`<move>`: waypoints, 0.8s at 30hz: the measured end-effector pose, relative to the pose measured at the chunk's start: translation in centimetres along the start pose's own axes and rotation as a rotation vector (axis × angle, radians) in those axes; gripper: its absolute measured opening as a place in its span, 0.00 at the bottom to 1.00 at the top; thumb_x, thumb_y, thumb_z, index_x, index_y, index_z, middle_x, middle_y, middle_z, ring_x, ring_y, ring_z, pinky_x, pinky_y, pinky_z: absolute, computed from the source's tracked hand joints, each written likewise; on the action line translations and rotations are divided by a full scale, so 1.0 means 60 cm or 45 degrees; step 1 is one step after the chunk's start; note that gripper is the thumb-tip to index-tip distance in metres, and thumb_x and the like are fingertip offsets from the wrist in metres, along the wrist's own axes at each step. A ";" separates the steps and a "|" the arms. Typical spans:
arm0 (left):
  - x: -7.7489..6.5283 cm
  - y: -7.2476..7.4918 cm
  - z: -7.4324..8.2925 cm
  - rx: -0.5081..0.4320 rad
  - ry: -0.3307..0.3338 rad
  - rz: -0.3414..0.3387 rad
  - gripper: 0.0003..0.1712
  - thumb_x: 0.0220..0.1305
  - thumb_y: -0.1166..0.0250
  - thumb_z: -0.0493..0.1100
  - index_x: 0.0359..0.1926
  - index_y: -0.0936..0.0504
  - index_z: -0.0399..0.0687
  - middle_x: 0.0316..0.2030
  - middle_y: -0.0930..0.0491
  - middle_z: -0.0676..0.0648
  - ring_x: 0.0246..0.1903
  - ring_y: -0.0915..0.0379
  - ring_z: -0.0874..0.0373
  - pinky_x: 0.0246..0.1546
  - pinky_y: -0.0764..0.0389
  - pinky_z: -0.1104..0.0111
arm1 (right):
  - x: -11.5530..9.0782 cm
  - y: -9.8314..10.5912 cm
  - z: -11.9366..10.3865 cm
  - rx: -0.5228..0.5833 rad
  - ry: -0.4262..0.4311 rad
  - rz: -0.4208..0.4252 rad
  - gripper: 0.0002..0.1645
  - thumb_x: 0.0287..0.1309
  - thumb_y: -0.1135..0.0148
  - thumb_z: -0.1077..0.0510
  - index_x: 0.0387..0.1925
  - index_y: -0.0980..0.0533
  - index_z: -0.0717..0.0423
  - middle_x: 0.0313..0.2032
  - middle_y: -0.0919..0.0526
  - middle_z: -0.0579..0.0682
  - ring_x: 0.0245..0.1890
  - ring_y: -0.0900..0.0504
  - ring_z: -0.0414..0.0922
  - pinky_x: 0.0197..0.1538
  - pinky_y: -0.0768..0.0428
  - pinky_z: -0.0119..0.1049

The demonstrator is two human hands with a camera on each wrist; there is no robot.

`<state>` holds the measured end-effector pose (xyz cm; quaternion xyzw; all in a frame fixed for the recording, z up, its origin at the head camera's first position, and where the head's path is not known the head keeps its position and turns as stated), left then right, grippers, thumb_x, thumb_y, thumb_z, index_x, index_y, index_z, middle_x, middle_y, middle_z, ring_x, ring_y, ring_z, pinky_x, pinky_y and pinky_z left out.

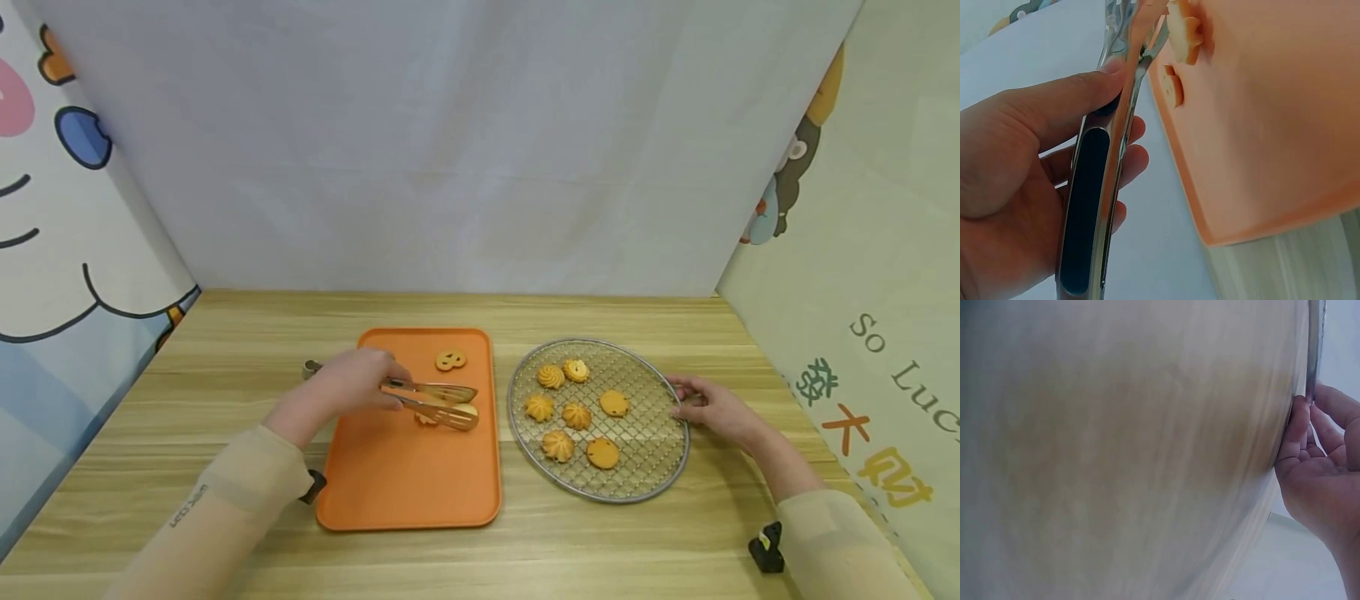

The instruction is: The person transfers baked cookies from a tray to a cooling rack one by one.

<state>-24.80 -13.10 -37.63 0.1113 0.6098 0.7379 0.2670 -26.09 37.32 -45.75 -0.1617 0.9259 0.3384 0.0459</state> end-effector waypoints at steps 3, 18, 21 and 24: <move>-0.002 -0.002 -0.001 -0.001 -0.019 0.012 0.21 0.55 0.30 0.46 0.50 0.17 0.47 0.41 0.21 0.49 0.37 0.24 0.56 0.35 0.22 0.63 | 0.001 0.000 0.001 0.000 0.003 -0.002 0.38 0.61 0.40 0.58 0.67 0.43 0.70 0.48 0.31 0.62 0.39 0.28 0.41 0.39 0.26 0.27; -0.009 -0.007 -0.004 -0.076 -0.035 0.053 0.21 0.57 0.31 0.45 0.52 0.18 0.46 0.39 0.21 0.47 0.33 0.26 0.59 0.32 0.23 0.66 | 0.009 -0.002 0.010 0.017 0.040 -0.006 0.38 0.61 0.39 0.59 0.66 0.42 0.71 0.48 0.30 0.63 0.39 0.27 0.39 0.39 0.26 0.26; -0.010 -0.005 -0.003 -0.111 -0.021 0.076 0.20 0.57 0.31 0.44 0.52 0.18 0.46 0.39 0.20 0.47 0.32 0.26 0.60 0.32 0.23 0.66 | 0.010 -0.002 0.011 0.023 0.047 -0.009 0.38 0.61 0.40 0.60 0.66 0.43 0.72 0.48 0.30 0.63 0.39 0.28 0.39 0.39 0.26 0.26; -0.008 -0.004 -0.001 -0.121 -0.005 0.106 0.21 0.57 0.31 0.45 0.52 0.18 0.46 0.40 0.20 0.47 0.32 0.26 0.61 0.32 0.23 0.67 | 0.010 -0.003 0.010 0.028 0.050 -0.010 0.37 0.61 0.40 0.60 0.66 0.43 0.72 0.48 0.31 0.63 0.39 0.28 0.39 0.39 0.26 0.26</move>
Point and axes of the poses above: each hand's wrist, its own x-axis towards the middle knuckle, its own y-axis out of the back of the hand, z = x × y, the point moved 2 cm from there along x, towards the middle knuckle
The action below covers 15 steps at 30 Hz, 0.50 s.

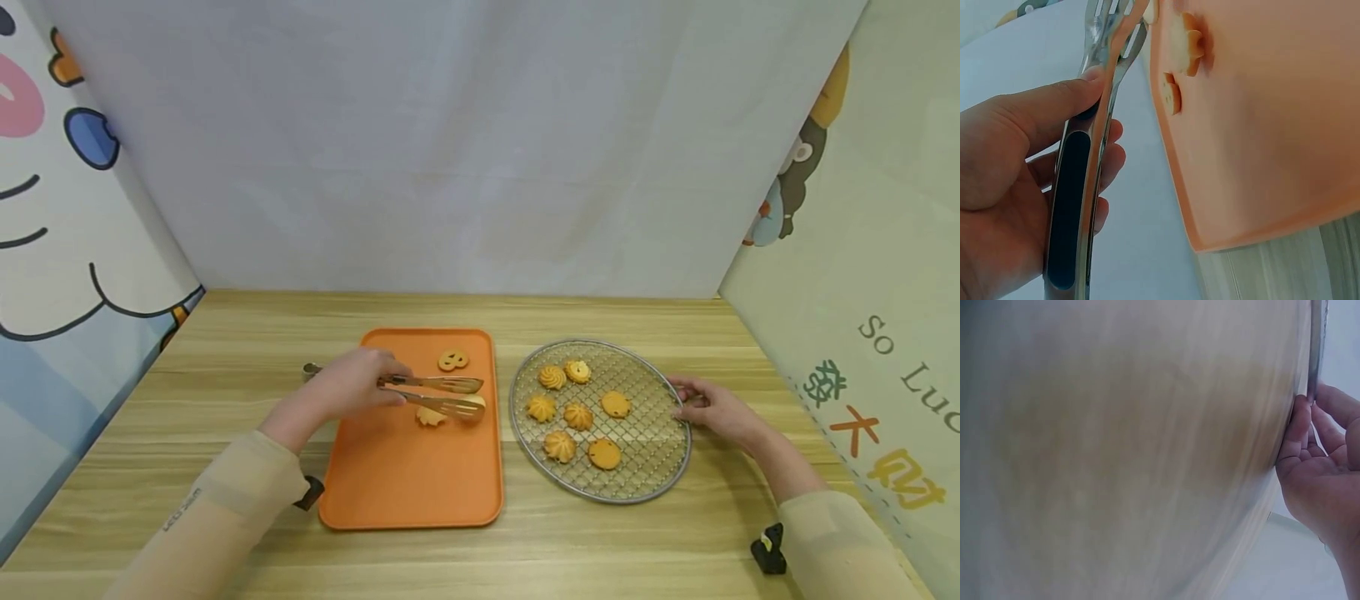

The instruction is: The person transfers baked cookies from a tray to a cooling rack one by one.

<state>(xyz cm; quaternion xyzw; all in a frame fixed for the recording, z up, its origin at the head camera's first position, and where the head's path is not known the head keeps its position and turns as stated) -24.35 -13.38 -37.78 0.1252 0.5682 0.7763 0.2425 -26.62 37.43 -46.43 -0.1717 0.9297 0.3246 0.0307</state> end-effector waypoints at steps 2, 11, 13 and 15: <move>0.001 0.001 0.001 -0.006 -0.002 0.023 0.22 0.57 0.31 0.45 0.52 0.18 0.45 0.40 0.20 0.47 0.32 0.26 0.60 0.31 0.23 0.67 | -0.001 0.000 -0.001 0.001 -0.003 -0.002 0.37 0.61 0.40 0.60 0.66 0.43 0.72 0.48 0.31 0.63 0.39 0.28 0.39 0.39 0.26 0.26; 0.007 0.011 0.019 -0.044 -0.013 0.141 0.22 0.57 0.31 0.46 0.53 0.19 0.45 0.39 0.19 0.48 0.30 0.27 0.62 0.30 0.24 0.68 | 0.000 -0.001 -0.001 -0.002 -0.014 -0.008 0.38 0.62 0.40 0.59 0.67 0.43 0.72 0.49 0.31 0.63 0.40 0.28 0.40 0.39 0.26 0.26; 0.010 0.014 0.025 -0.043 -0.022 0.164 0.22 0.57 0.32 0.47 0.53 0.19 0.46 0.37 0.20 0.49 0.29 0.27 0.62 0.30 0.25 0.68 | 0.000 -0.001 -0.001 -0.001 -0.012 -0.009 0.38 0.62 0.41 0.60 0.67 0.44 0.72 0.48 0.31 0.63 0.40 0.28 0.40 0.39 0.26 0.26; 0.014 0.017 0.032 -0.040 -0.033 0.181 0.22 0.58 0.32 0.47 0.53 0.19 0.47 0.34 0.20 0.50 0.28 0.28 0.62 0.29 0.25 0.68 | 0.000 0.000 -0.001 -0.001 -0.009 -0.009 0.37 0.62 0.41 0.60 0.66 0.44 0.72 0.48 0.31 0.63 0.39 0.28 0.40 0.39 0.26 0.26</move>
Point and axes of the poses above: each hand's wrist, its own x-axis towards the middle knuckle, its own y-axis out of the back of the hand, z = x × y, the point moved 2 cm from there along x, towards the middle knuckle
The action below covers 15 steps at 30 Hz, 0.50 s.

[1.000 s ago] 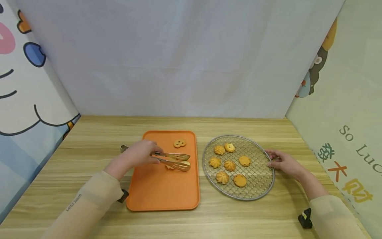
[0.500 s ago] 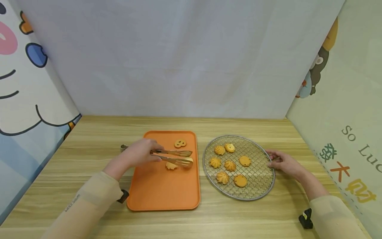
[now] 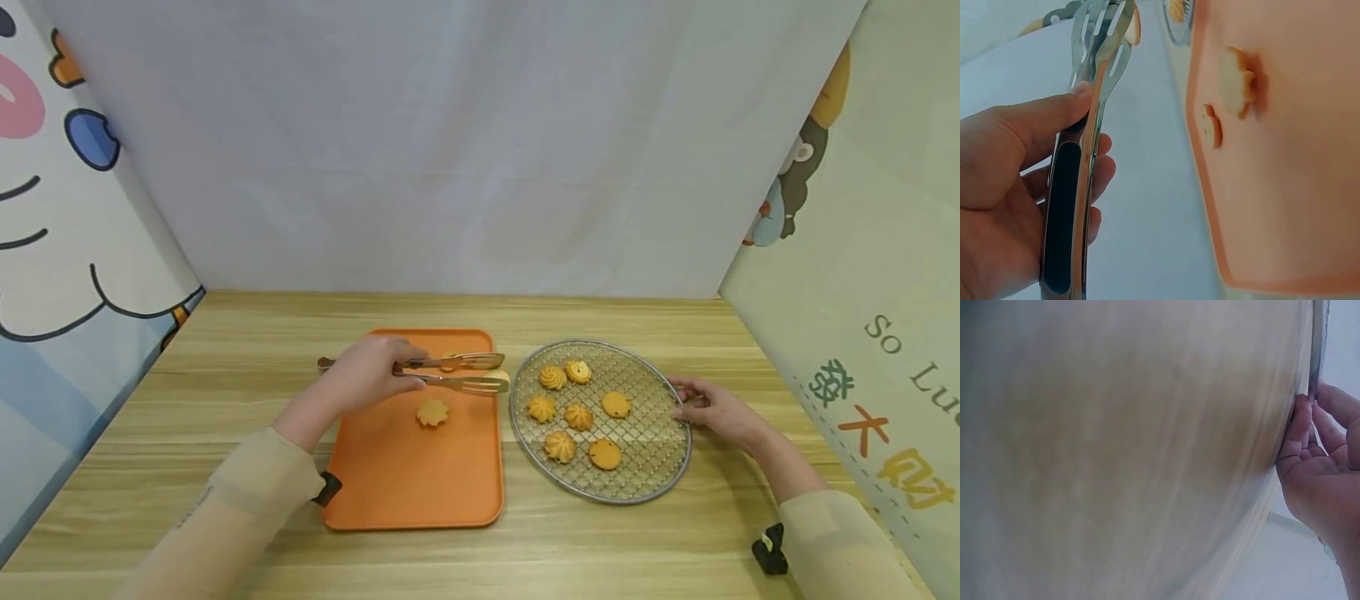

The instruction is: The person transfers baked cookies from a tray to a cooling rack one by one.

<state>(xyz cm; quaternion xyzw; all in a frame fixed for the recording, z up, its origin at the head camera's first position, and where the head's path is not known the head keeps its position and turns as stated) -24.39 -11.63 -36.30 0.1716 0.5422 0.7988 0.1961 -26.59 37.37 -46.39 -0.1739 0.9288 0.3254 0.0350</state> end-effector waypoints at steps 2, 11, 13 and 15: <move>0.005 0.001 0.007 0.003 -0.001 0.020 0.22 0.58 0.32 0.48 0.53 0.18 0.49 0.35 0.20 0.52 0.27 0.28 0.63 0.29 0.26 0.68 | 0.001 0.000 0.002 0.000 0.003 0.000 0.37 0.62 0.41 0.60 0.66 0.43 0.72 0.48 0.31 0.63 0.39 0.28 0.40 0.39 0.26 0.26; 0.026 0.011 0.047 -0.074 0.032 0.030 0.19 0.58 0.32 0.48 0.52 0.18 0.56 0.38 0.21 0.52 0.28 0.29 0.62 0.28 0.27 0.69 | 0.007 -0.001 0.008 -0.020 0.003 0.004 0.38 0.61 0.39 0.58 0.66 0.43 0.72 0.49 0.29 0.63 0.42 0.27 0.41 0.41 0.26 0.26; 0.033 0.012 0.056 -0.075 0.025 0.033 0.20 0.58 0.32 0.48 0.52 0.18 0.56 0.38 0.21 0.52 0.28 0.29 0.62 0.28 0.27 0.69 | 0.009 -0.001 0.010 -0.022 0.005 0.004 0.38 0.61 0.39 0.58 0.66 0.43 0.72 0.49 0.29 0.63 0.42 0.27 0.42 0.41 0.26 0.25; 0.039 0.012 0.064 -0.071 0.022 0.034 0.20 0.59 0.32 0.48 0.53 0.19 0.55 0.40 0.20 0.51 0.29 0.28 0.61 0.29 0.27 0.69 | 0.010 -0.001 0.011 -0.025 0.005 0.002 0.38 0.61 0.40 0.58 0.66 0.43 0.72 0.49 0.30 0.63 0.42 0.27 0.42 0.41 0.26 0.26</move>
Point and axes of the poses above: each hand's wrist, its own x-axis towards the middle knuckle, its own y-axis out of the back of the hand, z = x × y, the point moved 2 cm from there along x, towards the middle knuckle
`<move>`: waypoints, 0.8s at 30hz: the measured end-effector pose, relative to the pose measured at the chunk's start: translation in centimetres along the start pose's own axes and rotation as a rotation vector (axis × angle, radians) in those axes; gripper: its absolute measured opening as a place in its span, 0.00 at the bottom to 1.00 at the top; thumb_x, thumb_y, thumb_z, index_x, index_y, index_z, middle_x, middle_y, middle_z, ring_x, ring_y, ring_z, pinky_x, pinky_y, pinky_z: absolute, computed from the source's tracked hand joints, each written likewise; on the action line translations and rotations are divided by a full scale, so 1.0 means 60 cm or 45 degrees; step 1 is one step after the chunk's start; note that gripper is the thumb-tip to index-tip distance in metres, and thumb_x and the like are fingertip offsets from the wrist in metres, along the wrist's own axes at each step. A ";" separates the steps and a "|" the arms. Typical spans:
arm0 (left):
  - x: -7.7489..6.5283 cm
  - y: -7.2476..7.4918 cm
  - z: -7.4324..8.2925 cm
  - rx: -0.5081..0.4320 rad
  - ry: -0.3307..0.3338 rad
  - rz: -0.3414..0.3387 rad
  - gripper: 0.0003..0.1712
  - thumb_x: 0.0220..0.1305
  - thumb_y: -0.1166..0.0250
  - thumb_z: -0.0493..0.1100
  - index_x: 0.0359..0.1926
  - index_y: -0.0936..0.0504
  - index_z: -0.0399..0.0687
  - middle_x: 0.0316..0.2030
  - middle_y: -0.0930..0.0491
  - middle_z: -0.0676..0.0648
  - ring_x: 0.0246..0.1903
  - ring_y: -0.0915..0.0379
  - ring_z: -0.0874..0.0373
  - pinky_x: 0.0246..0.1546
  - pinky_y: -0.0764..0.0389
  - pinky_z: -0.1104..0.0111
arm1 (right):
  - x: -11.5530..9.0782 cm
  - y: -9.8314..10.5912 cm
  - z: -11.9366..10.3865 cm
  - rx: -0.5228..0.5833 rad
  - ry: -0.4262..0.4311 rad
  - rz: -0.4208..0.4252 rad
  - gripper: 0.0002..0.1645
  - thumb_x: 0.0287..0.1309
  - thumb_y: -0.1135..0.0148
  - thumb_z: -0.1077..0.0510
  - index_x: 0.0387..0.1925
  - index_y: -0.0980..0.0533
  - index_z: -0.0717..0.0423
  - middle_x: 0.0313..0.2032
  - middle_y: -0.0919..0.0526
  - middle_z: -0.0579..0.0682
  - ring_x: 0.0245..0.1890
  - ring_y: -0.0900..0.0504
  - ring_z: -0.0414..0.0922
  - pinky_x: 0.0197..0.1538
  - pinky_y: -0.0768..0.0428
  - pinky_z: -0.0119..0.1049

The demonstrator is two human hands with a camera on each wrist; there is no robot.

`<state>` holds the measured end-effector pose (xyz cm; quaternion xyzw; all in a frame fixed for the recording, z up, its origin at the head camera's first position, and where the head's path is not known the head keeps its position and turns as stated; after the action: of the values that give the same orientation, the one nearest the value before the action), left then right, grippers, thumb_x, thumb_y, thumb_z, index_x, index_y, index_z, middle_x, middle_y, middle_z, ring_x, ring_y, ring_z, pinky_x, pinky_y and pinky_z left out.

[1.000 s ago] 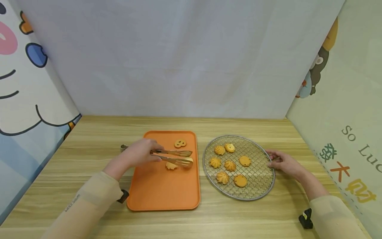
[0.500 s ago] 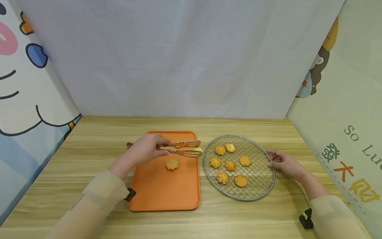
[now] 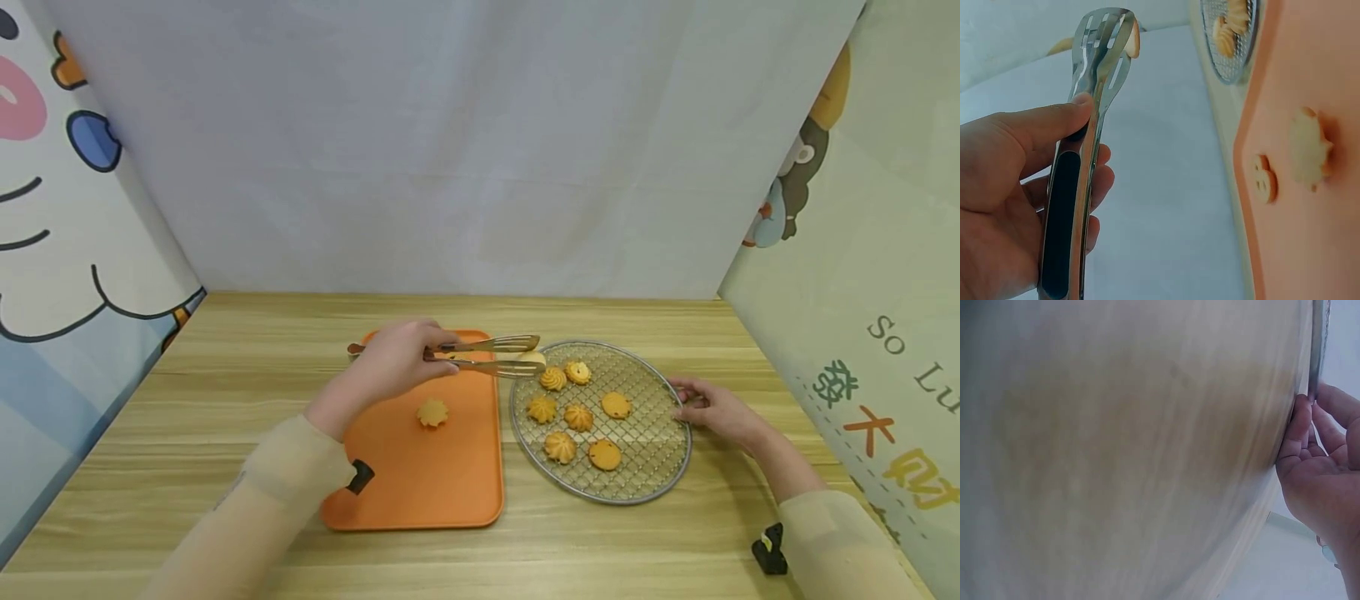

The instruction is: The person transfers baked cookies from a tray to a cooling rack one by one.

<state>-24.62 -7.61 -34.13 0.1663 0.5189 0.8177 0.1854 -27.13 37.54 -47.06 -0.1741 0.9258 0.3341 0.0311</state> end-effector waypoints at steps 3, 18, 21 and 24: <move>0.009 -0.002 0.009 0.020 -0.001 0.000 0.23 0.59 0.33 0.50 0.56 0.20 0.53 0.43 0.20 0.50 0.30 0.28 0.61 0.28 0.27 0.69 | 0.001 -0.001 0.002 -0.007 0.001 0.001 0.38 0.62 0.40 0.58 0.66 0.43 0.72 0.48 0.29 0.63 0.42 0.27 0.43 0.40 0.26 0.26; 0.063 -0.024 0.060 0.103 -0.135 0.071 0.22 0.59 0.34 0.52 0.55 0.20 0.55 0.39 0.20 0.52 0.26 0.29 0.62 0.26 0.29 0.69 | 0.005 -0.002 0.003 0.005 0.002 -0.008 0.39 0.62 0.40 0.57 0.67 0.44 0.72 0.49 0.30 0.63 0.41 0.28 0.42 0.40 0.27 0.26; 0.072 -0.034 0.071 0.089 -0.143 0.060 0.22 0.60 0.34 0.52 0.55 0.20 0.55 0.41 0.20 0.52 0.27 0.29 0.62 0.27 0.28 0.69 | 0.006 -0.002 0.002 0.003 0.002 -0.007 0.39 0.62 0.40 0.57 0.67 0.44 0.72 0.49 0.30 0.63 0.42 0.28 0.43 0.40 0.27 0.26; 0.080 -0.045 0.084 0.076 -0.155 0.044 0.23 0.60 0.34 0.52 0.56 0.20 0.54 0.43 0.20 0.51 0.30 0.28 0.62 0.29 0.28 0.69 | 0.007 -0.003 0.003 0.003 0.002 -0.007 0.39 0.62 0.40 0.57 0.67 0.43 0.72 0.49 0.30 0.63 0.42 0.28 0.43 0.40 0.27 0.26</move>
<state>-26.12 -0.34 -34.17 0.2302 0.5280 0.7933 0.1974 -27.47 37.41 -47.35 -0.1768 0.9258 0.3326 0.0314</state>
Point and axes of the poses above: each hand's wrist, its own x-axis towards the middle knuckle, its own y-axis out of the back of the hand, z = x × y, the point moved 2 cm from there along x, towards the middle knuckle
